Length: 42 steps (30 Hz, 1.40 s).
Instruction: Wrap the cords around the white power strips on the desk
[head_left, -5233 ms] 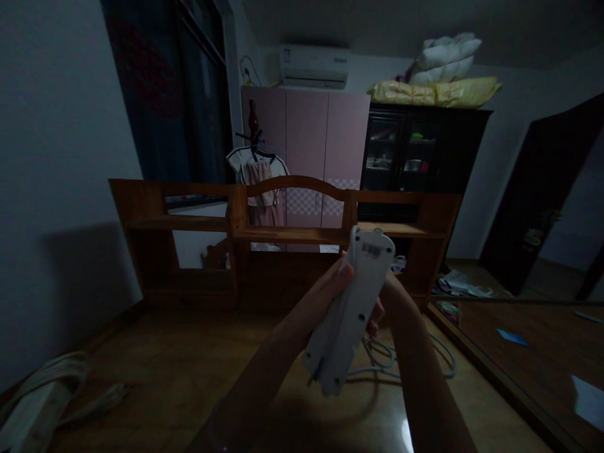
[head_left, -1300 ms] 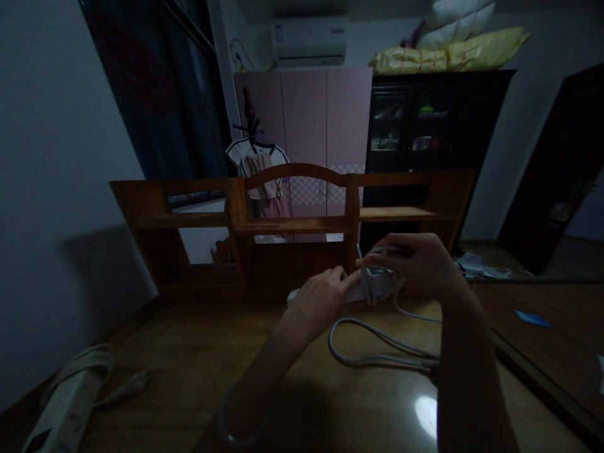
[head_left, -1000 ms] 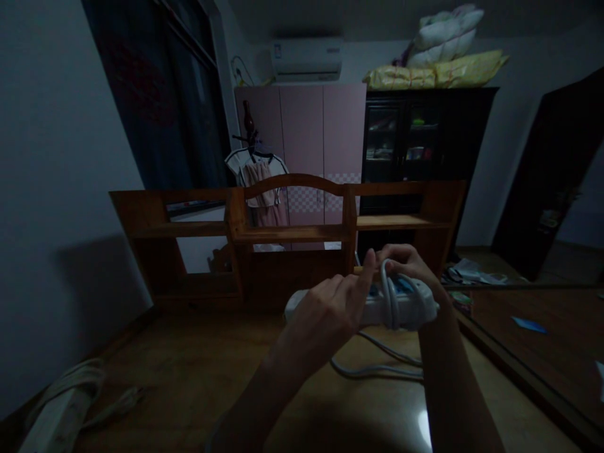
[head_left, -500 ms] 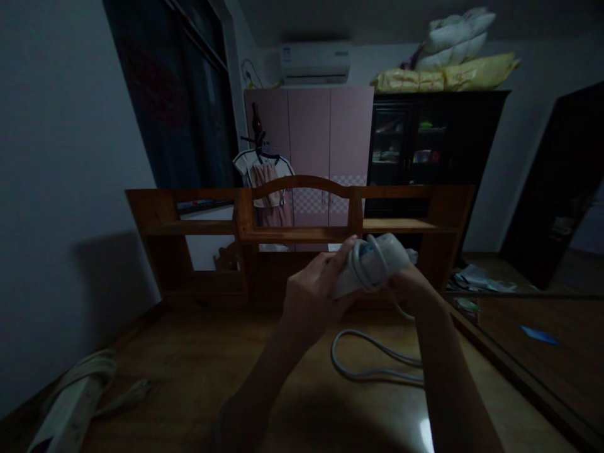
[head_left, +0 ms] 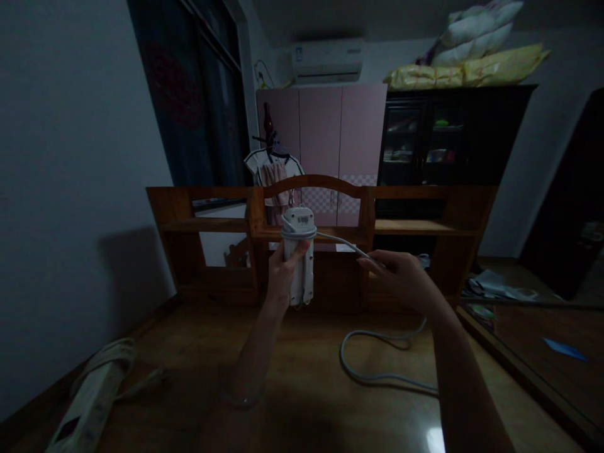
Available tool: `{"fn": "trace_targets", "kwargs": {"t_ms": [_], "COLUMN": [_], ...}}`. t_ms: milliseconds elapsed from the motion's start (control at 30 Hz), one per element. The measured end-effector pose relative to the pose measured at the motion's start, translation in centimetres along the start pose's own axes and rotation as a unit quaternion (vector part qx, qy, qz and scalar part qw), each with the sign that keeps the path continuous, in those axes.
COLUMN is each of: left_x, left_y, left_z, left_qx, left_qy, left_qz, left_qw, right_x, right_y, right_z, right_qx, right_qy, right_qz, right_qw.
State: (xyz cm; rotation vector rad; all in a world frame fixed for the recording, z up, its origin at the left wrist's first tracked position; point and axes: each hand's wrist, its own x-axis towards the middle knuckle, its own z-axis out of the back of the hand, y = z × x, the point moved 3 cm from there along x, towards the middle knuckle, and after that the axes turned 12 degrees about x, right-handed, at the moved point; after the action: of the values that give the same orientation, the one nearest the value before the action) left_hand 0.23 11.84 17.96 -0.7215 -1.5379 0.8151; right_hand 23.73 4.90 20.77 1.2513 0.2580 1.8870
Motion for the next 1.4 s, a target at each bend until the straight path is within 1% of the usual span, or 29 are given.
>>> {"fn": "trace_targets", "kwargs": {"t_ms": [100, 167, 267, 333, 433, 533, 600, 667, 767, 833, 933, 1000, 1133, 1300, 1400], "left_x": [-0.1, -0.3, -0.9, -1.4, -2.2, -3.0, -3.6, -4.2, -5.1, -5.8, -6.5, -6.9, -7.2, -7.6, -7.9], "left_y": [0.7, 1.1, 1.4, 1.4, 1.1, 0.6, 0.3, 0.0, -0.6, -1.0, -1.2, -1.1, -0.8, -1.2, -1.8], "left_z": [-0.4, -0.9, -2.2, -3.1, -4.2, -4.7, -4.8, -4.9, -5.3, -5.6, -6.3, -6.7, -7.3, -6.9, -6.8], "left_qx": [-0.033, -0.056, -0.065, -0.041, 0.034, 0.145, 0.213, 0.253, 0.271, 0.280, 0.307, 0.321, 0.348, 0.384, 0.387], "left_qy": [0.026, 0.050, 0.101, 0.126, 0.139, 0.159, 0.180, 0.212, 0.265, 0.282, 0.281, 0.276, 0.302, 0.322, 0.323], "left_qz": [0.036, 0.061, 0.095, 0.090, 0.047, 0.013, 0.003, 0.001, -0.006, -0.012, -0.021, -0.040, -0.087, -0.113, -0.130], "left_qw": [0.998, 0.995, 0.988, 0.987, 0.989, 0.977, 0.960, 0.944, 0.925, 0.917, 0.909, 0.905, 0.884, 0.858, 0.854], "right_x": [-0.6, -1.0, -1.5, -1.6, -1.7, -1.6, -1.6, -1.6, -1.6, -1.7, -1.8, -1.8, -1.7, -1.7, -1.7], "right_y": [1.3, 2.3, 4.2, 5.3, 6.1, 5.9, 5.4, 4.8, 4.3, 4.3, 4.4, 4.3, 3.9, 3.9, 4.2], "right_z": [0.4, 0.2, -0.9, -2.0, -3.1, -2.8, -1.8, -0.8, 0.4, 0.7, 0.7, 0.5, 0.2, 0.2, 0.0], "right_qx": [-0.046, -0.063, -0.081, -0.091, -0.094, -0.094, -0.093, -0.086, -0.065, -0.054, -0.062, -0.068, -0.088, -0.092, -0.087], "right_qy": [-0.023, -0.018, 0.008, 0.029, 0.057, 0.042, 0.023, 0.013, 0.015, 0.025, 0.038, 0.052, 0.078, 0.103, 0.109], "right_qz": [0.003, 0.013, 0.049, 0.079, 0.096, 0.086, 0.070, 0.053, 0.034, 0.027, 0.018, 0.011, 0.006, -0.006, -0.005], "right_qw": [0.999, 0.998, 0.995, 0.992, 0.989, 0.991, 0.993, 0.995, 0.997, 0.998, 0.997, 0.996, 0.993, 0.990, 0.990]}}
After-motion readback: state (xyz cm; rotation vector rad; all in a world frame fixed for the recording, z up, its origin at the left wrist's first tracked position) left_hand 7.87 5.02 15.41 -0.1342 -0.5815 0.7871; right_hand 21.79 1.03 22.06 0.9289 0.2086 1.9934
